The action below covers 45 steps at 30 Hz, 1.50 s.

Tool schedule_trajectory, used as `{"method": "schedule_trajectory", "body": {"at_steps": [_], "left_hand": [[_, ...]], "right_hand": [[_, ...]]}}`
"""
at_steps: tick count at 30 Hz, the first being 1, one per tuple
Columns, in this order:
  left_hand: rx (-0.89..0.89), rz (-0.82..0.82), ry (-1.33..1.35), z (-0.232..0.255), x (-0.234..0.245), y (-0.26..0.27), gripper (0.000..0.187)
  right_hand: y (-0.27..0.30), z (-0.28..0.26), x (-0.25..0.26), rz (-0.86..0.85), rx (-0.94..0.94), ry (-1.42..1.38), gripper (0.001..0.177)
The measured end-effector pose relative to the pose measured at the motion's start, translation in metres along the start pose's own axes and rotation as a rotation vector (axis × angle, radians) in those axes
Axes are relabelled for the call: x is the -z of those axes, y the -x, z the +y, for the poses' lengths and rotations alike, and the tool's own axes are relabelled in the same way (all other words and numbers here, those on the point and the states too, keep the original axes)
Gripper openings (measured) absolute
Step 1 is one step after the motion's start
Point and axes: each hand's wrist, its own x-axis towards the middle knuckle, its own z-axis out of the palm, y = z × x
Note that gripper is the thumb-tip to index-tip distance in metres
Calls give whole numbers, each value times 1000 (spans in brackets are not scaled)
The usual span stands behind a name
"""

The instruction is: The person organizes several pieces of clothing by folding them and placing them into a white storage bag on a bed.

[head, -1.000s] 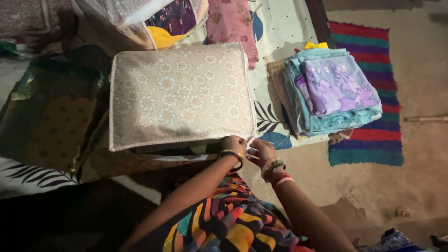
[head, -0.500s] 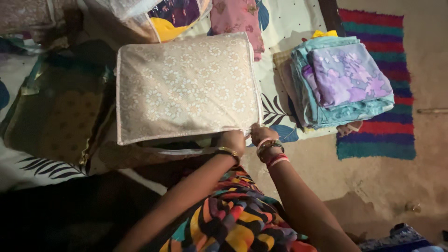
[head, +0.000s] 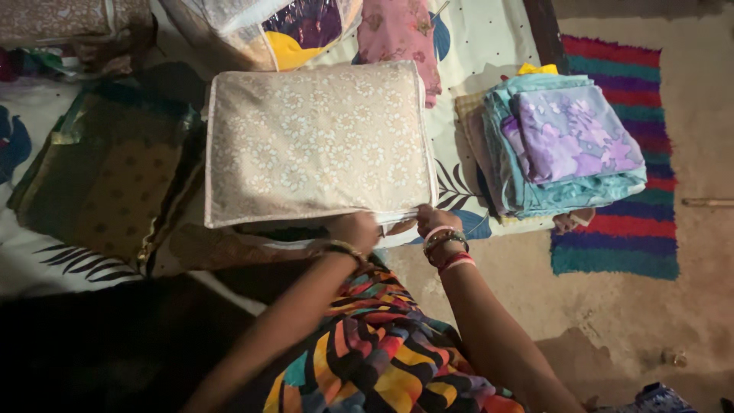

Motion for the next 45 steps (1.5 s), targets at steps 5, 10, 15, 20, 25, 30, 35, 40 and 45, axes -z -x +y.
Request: {"method": "schedule_trajectory", "body": {"at_steps": [5, 10, 15, 20, 25, 30, 35, 40, 45], "left_hand": [[-49, 91, -191, -103, 45, 49, 27], [-17, 371, -56, -100, 39, 70, 19], [-148, 588, 63, -97, 34, 77, 12], [-261, 507, -12, -107, 42, 79, 14], [49, 550, 197, -132, 32, 81, 11], [-3, 588, -71, -256, 19, 112, 16], [8, 592, -14, -336, 12, 110, 15], [240, 552, 207, -319, 15, 113, 13], [255, 911, 846, -310, -13, 99, 9]], "right_hand": [[-24, 9, 6, -41, -45, -105, 25], [-29, 21, 13, -130, 91, -28, 30], [-11, 14, 9, -35, 33, -55, 22], [-18, 14, 10, -47, 56, -70, 18], [-23, 8, 8, 32, 22, -9, 13], [-11, 3, 8, 1, 27, 23, 16], [-20, 5, 16, -106, 58, 26, 23], [11, -13, 14, 229, 561, 668, 47], [99, -17, -45, 261, 1319, 808, 40]]}}
